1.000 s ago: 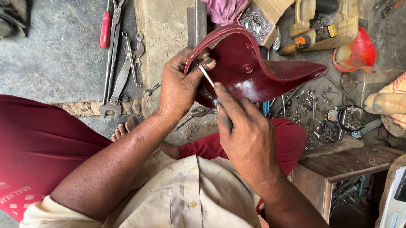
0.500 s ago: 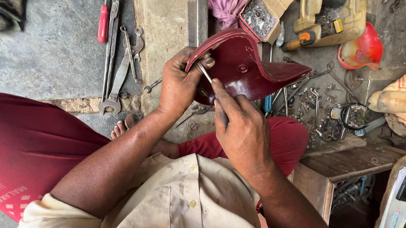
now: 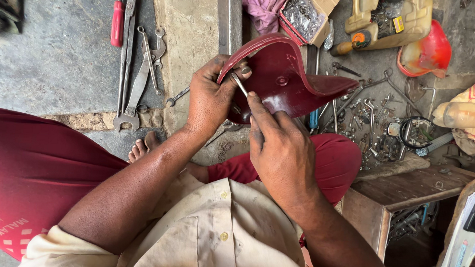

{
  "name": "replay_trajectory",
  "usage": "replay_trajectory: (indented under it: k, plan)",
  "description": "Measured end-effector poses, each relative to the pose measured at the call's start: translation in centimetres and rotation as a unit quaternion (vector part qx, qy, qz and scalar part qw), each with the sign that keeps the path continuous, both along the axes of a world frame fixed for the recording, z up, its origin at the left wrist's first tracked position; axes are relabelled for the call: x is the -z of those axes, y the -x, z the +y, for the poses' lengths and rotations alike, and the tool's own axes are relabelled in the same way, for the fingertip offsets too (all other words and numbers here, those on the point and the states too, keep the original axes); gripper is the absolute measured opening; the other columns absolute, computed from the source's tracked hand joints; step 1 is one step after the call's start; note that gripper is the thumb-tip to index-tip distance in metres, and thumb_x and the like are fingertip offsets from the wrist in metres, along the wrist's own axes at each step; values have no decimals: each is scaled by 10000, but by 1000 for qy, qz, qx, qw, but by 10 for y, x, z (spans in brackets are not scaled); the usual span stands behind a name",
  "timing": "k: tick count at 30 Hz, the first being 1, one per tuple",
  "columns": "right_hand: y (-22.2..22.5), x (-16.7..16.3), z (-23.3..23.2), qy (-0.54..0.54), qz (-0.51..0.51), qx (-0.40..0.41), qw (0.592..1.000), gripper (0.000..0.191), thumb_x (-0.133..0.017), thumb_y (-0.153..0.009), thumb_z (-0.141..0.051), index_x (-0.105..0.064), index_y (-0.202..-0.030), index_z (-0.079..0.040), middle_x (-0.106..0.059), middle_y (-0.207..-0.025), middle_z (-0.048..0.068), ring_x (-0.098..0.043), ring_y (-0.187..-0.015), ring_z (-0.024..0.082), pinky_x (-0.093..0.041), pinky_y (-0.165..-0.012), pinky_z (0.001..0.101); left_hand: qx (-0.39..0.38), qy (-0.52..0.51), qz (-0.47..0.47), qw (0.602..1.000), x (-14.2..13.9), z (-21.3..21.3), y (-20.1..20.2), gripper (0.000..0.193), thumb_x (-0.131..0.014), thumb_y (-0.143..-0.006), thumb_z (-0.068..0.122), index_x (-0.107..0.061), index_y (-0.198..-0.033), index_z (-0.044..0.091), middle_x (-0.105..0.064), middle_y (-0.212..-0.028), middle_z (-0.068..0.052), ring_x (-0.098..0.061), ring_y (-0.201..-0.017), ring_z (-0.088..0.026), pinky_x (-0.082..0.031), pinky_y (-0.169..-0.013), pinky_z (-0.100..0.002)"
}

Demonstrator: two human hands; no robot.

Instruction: The person sits on the workshop floor repairing a red bicycle saddle. They position a metal mounting bracket on the seat underside, hammer it into place, pick up bolts and fasteners from the floor, and tighten components on the seat using a hand tool.

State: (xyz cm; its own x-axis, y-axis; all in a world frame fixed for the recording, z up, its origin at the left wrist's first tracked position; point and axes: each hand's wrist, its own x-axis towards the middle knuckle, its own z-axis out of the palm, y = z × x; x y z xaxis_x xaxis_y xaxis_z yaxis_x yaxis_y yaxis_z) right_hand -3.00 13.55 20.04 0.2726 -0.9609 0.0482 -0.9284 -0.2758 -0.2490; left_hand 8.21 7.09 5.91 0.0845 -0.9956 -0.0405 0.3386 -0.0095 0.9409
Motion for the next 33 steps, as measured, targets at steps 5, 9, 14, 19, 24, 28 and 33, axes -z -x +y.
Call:
replay_trajectory:
  k: [5,9,14,19,24,28,33]
  plan:
    - [2,8,-2,-7,21,1,1000,448,-702,-939,-124,-663,-1384,-103,-619,-790,153,-645,-700,355,-531,-680,482,8,-26,-78,997,6,0,-2,157,-788,-936,123,-748,-1045,17,-751,-896,-41,-625,-839,-58,-539,-780,-252]
    - [13,29,-1,-44,1,25,999,428,-689,-943,-128,-653,-1366,-78,-676,-862,195,-674,-712,398,-537,-635,499,50,-54,-120,990,26,1,0,233,-803,-902,178,-735,-1064,24,-789,-933,-84,-688,-857,-121,-564,-807,-304]
    - [37,77,-5,-84,-35,40,995,333,-664,-957,-121,-659,-1287,-76,-727,-923,195,-713,-810,401,-564,-710,506,98,-147,-331,927,67,1,6,423,-843,-823,237,-647,-1090,-26,-736,-949,-236,-732,-904,-343,-574,-818,-435]
    - [56,115,-6,-97,-35,69,992,305,-654,-969,-107,-641,-1268,-53,-739,-947,198,-721,-849,402,-559,-714,514,150,-183,-336,911,94,-18,10,448,-866,-814,281,-636,-1075,0,-743,-983,-237,-750,-961,-363,-574,-869,-447]
    - [70,139,-15,-96,-40,80,991,311,-668,-950,-109,-637,-1255,-59,-737,-943,207,-716,-852,410,-553,-706,517,97,-112,-347,926,94,-26,19,657,-917,-762,256,-454,-1109,-55,-696,-988,-286,-707,-974,-442,-565,-851,-480]
    - [74,160,-21,-78,-99,61,990,285,-649,-977,-85,-604,-1256,-54,-725,-950,221,-705,-889,433,-545,-758,529,78,-21,-387,919,95,-31,24,631,-900,-824,206,-421,-1123,-76,-639,-1024,-341,-655,-953,-513,-540,-817,-525]
    - [83,167,-11,-125,-77,90,985,263,-638,-980,-72,-599,-1240,-56,-722,-942,234,-693,-898,454,-530,-754,546,146,-46,-412,899,101,-28,29,599,-855,-840,259,-439,-1147,-45,-668,-1006,-308,-670,-976,-483,-543,-859,-523]
